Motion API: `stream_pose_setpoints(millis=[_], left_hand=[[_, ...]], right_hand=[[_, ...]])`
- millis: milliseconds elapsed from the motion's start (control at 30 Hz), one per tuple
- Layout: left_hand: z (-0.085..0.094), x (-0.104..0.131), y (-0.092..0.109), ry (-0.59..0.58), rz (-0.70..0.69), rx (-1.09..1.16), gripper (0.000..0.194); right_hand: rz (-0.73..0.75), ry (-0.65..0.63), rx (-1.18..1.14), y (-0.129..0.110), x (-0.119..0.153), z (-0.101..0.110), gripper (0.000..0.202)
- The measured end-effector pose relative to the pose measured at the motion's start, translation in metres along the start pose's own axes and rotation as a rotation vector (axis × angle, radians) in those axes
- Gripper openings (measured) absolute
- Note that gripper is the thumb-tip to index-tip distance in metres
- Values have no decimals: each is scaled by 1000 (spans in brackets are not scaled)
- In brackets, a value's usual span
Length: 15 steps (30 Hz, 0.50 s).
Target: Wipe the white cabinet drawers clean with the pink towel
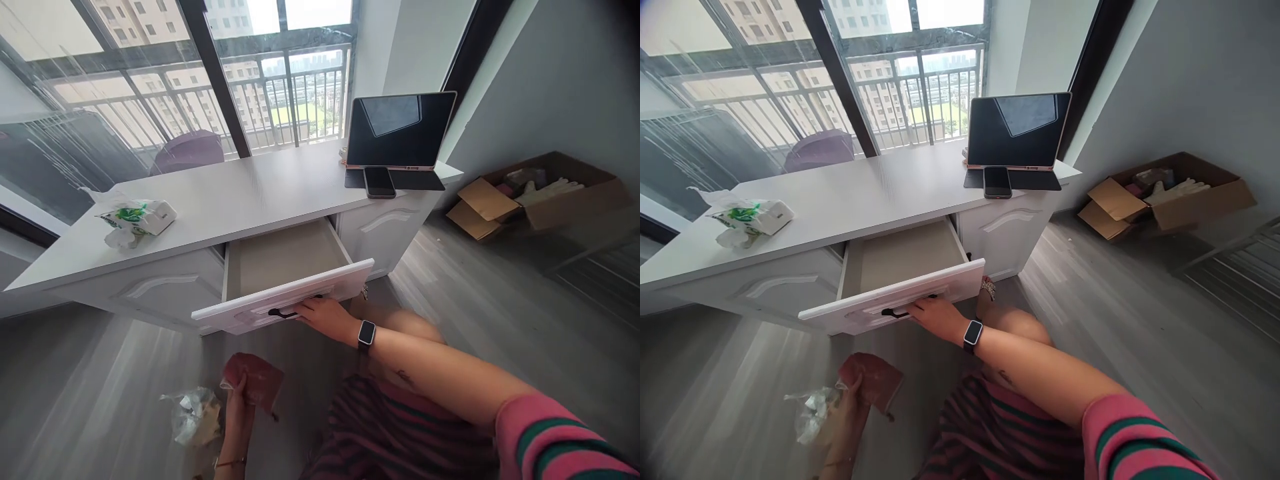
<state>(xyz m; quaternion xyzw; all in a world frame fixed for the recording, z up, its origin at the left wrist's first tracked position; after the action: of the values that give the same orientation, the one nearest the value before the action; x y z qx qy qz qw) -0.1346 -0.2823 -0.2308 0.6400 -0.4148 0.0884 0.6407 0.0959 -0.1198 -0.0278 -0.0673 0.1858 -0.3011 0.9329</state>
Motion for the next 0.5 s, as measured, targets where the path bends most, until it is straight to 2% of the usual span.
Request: stream_pose_setpoints(millis=[100,233,367,500], left_hand=[[13,4,-11,21,70,56,24],[10,18,-17,46,141,80,31],[-11,39,-20,82,179,34,32],[-38,53,-26,24,152,-57,35]], right_hand=[[11,-29,8,18,-20,3,26],[-39,-8,-27,48,-55,3,26],[-75,46,-79,75,-85,-1,28],[-87,111,-99,97,-107,-5,30]])
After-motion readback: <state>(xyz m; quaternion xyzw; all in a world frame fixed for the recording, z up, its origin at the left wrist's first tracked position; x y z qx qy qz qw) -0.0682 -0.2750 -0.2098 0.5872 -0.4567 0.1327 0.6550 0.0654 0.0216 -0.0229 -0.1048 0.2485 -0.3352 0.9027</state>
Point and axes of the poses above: each hand's wrist, its own x-axis away from the middle knuckle, its own z-axis out of the back of the hand, y = z × x, the point moved 8 cm from there along -x, towards the middle knuckle, and after that the axes turned 7 degrees about y, right-handed, at the moved point
